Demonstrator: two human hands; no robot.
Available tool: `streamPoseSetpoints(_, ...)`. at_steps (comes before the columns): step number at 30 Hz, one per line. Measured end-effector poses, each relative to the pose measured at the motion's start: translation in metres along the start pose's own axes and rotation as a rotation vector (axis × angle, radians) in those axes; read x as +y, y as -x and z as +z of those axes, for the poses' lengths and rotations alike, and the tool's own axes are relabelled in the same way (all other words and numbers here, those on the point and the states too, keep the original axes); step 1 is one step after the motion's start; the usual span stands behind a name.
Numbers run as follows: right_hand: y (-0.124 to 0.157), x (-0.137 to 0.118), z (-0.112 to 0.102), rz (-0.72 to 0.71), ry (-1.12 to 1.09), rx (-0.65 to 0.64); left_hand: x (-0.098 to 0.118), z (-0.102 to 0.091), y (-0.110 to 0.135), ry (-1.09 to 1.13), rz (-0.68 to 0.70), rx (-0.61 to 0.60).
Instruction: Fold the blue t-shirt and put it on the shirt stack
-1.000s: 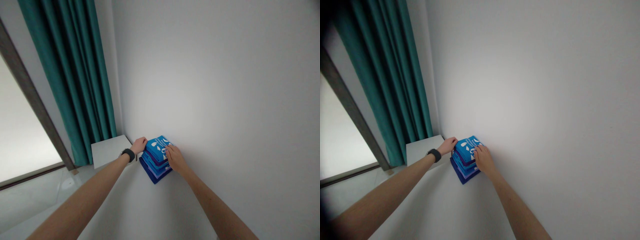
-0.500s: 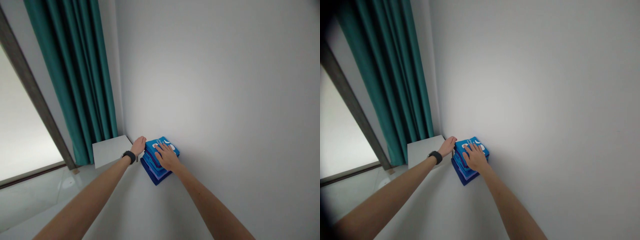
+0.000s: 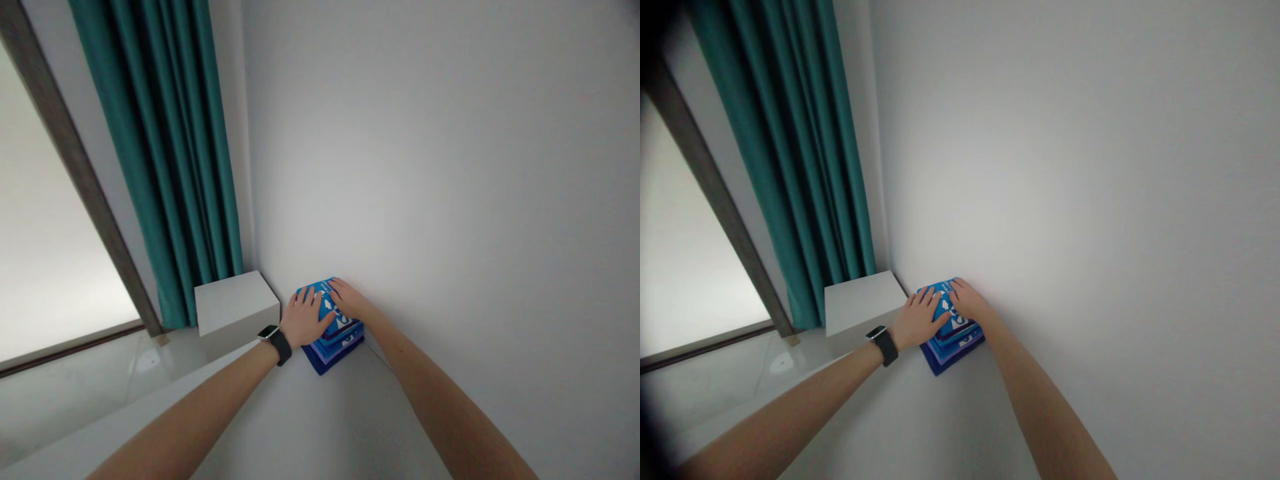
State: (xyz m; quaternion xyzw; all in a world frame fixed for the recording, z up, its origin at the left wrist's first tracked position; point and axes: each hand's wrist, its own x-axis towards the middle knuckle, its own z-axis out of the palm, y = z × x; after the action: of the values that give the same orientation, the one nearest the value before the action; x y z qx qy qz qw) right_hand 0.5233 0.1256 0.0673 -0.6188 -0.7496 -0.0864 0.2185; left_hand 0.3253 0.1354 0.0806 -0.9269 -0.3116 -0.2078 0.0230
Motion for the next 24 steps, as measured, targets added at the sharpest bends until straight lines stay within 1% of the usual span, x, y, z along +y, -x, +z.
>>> streamPoseSetpoints(6,-0.001,0.006,0.009,0.057,-0.024,-0.016,-0.001,-0.004,0.001,-0.01,-0.049,-0.026)
streamPoseSetpoints(11,-0.004,0.004,0.009,0.101,-0.057,0.025,-0.005,-0.002,-0.003,-0.016,-0.086,-0.047)
streamPoseSetpoints(14,-0.004,0.006,-0.003,0.135,-0.073,0.06,-0.009,-0.003,-0.006,-0.003,-0.095,-0.053)
streamPoseSetpoints(17,-0.002,0.014,-0.024,0.181,-0.087,0.084,-0.012,-0.007,-0.008,0.022,-0.087,-0.036)
streamPoseSetpoints(20,0.001,0.019,-0.044,0.224,-0.093,0.079,-0.009,-0.01,-0.008,0.047,-0.011,0.011)
streamPoseSetpoints(22,0.004,0.017,-0.05,0.228,-0.091,0.065,-0.005,-0.011,-0.007,0.06,0.04,0.03)
streamPoseSetpoints(24,0.007,0.011,-0.047,0.201,-0.089,0.046,-0.001,-0.01,-0.004,0.061,0.053,0.023)
